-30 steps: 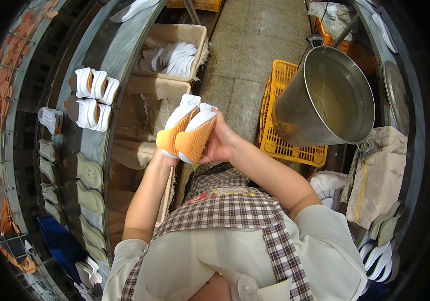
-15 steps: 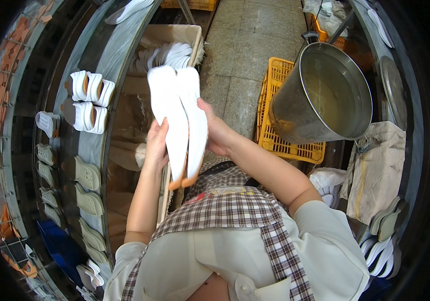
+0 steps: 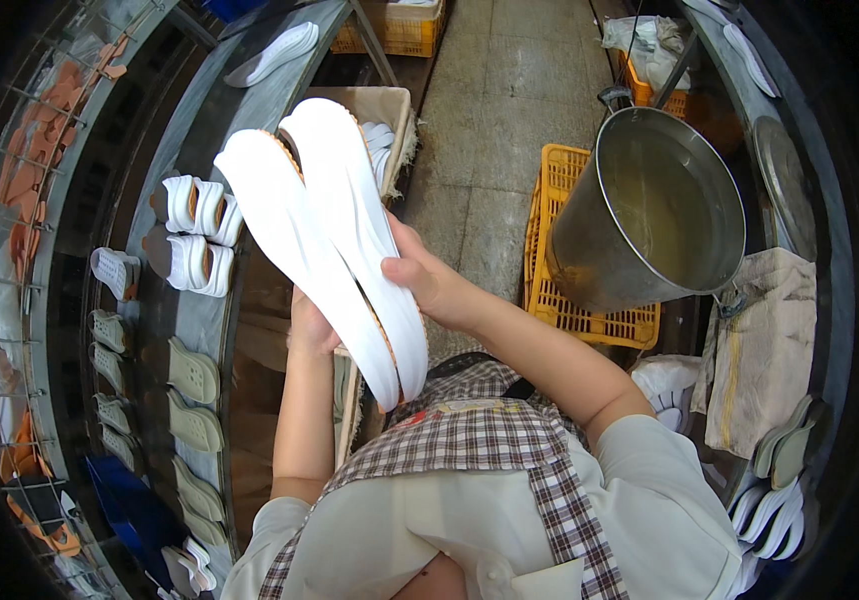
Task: The person picks up white and green slippers from bins and shelves, inspects them by turning them over, and places them back in stacks. The person also moves a large white sack and adjusts a plastic bin while organizing footwear in a storage area.
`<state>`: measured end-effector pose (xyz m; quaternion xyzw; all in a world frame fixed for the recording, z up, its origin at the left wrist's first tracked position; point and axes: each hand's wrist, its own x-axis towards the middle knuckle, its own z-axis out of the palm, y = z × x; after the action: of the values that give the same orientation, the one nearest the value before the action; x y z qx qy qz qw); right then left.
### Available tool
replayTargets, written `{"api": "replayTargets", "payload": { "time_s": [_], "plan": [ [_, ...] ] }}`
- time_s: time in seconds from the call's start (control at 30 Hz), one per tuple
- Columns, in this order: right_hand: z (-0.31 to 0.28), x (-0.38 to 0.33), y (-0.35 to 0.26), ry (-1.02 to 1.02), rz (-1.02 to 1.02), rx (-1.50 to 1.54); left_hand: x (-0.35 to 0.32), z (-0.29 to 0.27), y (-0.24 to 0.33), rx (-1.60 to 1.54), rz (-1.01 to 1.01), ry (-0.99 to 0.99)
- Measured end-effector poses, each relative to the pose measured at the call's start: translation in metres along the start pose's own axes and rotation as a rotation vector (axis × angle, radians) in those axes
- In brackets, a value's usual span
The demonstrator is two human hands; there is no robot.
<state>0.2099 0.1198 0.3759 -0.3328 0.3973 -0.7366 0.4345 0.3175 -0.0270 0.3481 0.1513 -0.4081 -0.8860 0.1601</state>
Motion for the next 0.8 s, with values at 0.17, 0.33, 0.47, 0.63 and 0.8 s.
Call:
{"api": "replayTargets", "payload": {
  "time_s": [0.17,0.33,0.47,0.63,0.8],
  "plan": [
    [-0.026,-0.005,-0.002,-0.046,0.068,-0.319,-0.001,-0.002,-0.002,0.021,0.062,0.009],
    [-0.044,-0.005,-0.01,-0.17,0.035,-0.442,-0.005,-0.005,0.001,0.184,0.144,0.014],
    [-0.044,-0.007,-0.017,-0.205,0.082,-0.407,-0.007,-0.002,0.006,0.36,0.131,0.081],
    [-0.052,0.003,-0.023,-0.186,-0.201,-0.606,-0.004,0.01,0.01,-0.141,-0.179,0.054],
    [-0.046,-0.001,-0.01,-0.066,0.16,0.095,-0.013,0.018,0.007,0.099,0.002,0.261]
  ]
}}
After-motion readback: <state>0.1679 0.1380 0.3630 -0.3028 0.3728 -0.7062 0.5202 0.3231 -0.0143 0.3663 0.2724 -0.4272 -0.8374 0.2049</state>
